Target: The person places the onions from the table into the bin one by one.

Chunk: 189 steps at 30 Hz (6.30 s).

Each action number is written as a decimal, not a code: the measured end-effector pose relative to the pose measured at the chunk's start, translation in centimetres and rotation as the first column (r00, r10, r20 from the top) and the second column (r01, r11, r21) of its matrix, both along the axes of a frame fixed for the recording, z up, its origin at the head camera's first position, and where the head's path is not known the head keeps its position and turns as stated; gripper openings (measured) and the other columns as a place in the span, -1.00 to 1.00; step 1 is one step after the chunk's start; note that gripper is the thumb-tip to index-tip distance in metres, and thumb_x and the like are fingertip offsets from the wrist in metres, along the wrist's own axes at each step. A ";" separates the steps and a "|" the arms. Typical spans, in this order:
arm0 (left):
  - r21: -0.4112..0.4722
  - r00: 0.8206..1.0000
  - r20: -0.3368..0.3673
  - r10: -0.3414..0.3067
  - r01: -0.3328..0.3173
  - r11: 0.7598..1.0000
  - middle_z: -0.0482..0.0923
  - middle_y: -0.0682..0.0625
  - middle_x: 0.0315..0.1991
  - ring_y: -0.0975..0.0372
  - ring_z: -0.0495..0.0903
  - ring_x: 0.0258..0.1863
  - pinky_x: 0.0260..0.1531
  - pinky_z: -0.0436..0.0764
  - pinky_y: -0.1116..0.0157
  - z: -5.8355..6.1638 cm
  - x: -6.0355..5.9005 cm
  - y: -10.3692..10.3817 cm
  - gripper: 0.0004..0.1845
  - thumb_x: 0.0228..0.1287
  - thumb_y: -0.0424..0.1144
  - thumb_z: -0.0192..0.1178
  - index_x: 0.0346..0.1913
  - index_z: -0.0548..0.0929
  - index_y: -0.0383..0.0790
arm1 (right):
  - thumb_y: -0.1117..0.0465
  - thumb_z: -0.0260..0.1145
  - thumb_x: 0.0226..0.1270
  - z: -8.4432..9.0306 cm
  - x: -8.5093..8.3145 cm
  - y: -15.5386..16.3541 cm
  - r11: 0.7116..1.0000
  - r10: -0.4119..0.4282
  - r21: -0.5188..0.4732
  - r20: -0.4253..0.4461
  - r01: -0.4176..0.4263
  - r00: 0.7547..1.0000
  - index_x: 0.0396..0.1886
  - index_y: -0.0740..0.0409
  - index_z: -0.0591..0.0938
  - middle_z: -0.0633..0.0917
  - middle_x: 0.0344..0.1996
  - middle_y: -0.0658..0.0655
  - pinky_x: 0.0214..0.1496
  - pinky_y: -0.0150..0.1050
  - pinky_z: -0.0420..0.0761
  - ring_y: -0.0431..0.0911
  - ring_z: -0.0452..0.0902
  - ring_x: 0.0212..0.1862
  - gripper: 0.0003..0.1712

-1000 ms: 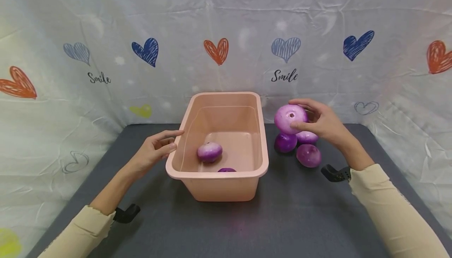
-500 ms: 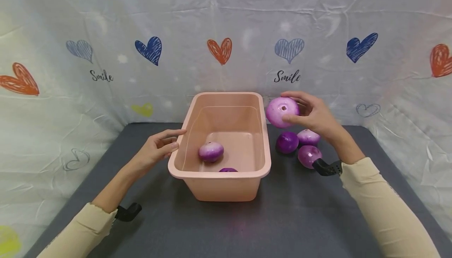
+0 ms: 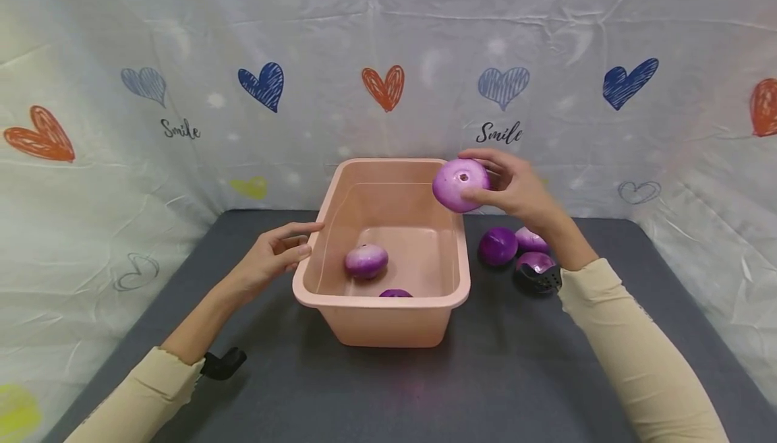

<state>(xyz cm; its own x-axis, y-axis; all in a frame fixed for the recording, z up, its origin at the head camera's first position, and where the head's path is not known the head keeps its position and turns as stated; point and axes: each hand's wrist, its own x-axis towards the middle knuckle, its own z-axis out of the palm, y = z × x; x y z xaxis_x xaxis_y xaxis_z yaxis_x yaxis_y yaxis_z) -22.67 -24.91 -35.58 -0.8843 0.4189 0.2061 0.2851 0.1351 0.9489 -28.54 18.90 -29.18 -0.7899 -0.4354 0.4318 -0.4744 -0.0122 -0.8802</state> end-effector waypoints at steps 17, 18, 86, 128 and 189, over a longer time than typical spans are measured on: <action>-0.015 1.000 -0.001 0.000 0.000 1.000 0.63 -0.25 -0.05 0.10 0.57 -0.29 -0.23 0.65 0.16 0.2 0.0 0.6 -0.51 0.48 -0.27 0.25 0.41 0.51 -0.20 | 0.43 0.41 0.34 0.0 -1.0 -2.8 0.997 0.081 0.013 0.010 -0.081 0.997 0.38 0.16 0.52 0.53 0.26 0.24 0.11 -0.15 0.59 0.11 0.49 0.22 -0.38; -0.015 1.000 -0.002 -0.001 0.001 1.000 0.63 -0.26 -0.05 0.10 0.58 -0.28 -0.22 0.65 0.15 0.2 0.0 0.6 -0.51 0.48 -0.26 0.25 0.41 0.51 -0.20 | 0.43 0.40 0.35 -0.1 -1.0 -2.8 0.996 0.088 0.015 0.005 -0.088 0.996 0.39 0.20 0.50 0.53 0.26 0.24 0.12 -0.14 0.59 0.13 0.49 0.23 -0.38; -0.019 1.000 0.017 0.017 -0.017 1.000 0.63 -0.23 0.04 0.12 0.54 -0.31 -0.22 0.65 0.15 0.0 0.1 0.1 -0.54 0.50 -0.27 0.22 0.41 0.53 -0.14 | 0.38 0.25 0.52 -9.1 4.9 14.1 0.921 -0.304 0.263 0.032 0.286 0.952 0.38 0.31 0.45 0.61 0.15 -0.05 0.02 -0.39 0.57 -0.24 0.63 0.08 -0.52; -0.015 1.000 0.021 0.003 -0.002 1.000 0.60 -0.28 0.07 0.11 0.57 -0.30 -0.19 0.65 0.14 -0.1 0.0 0.1 -0.53 0.52 -0.26 0.18 0.42 0.50 -0.17 | 0.18 0.49 0.35 -14.1 5.3 12.0 0.861 -0.306 0.452 0.094 0.233 0.947 0.52 0.28 0.26 0.29 0.42 0.39 0.23 -0.01 0.47 0.36 0.27 0.37 -0.13; -0.007 0.999 0.044 0.014 -0.014 1.000 0.60 -0.27 0.07 0.17 0.54 -0.33 -0.22 0.64 0.16 0.1 0.0 0.2 -0.54 0.52 -0.27 0.18 0.42 0.50 -0.19 | 0.23 0.43 0.41 -10.0 4.8 12.6 0.885 -0.344 0.361 0.077 0.296 0.936 0.50 0.20 0.35 0.37 0.35 0.34 0.00 -0.46 0.53 -0.26 0.47 0.16 -0.26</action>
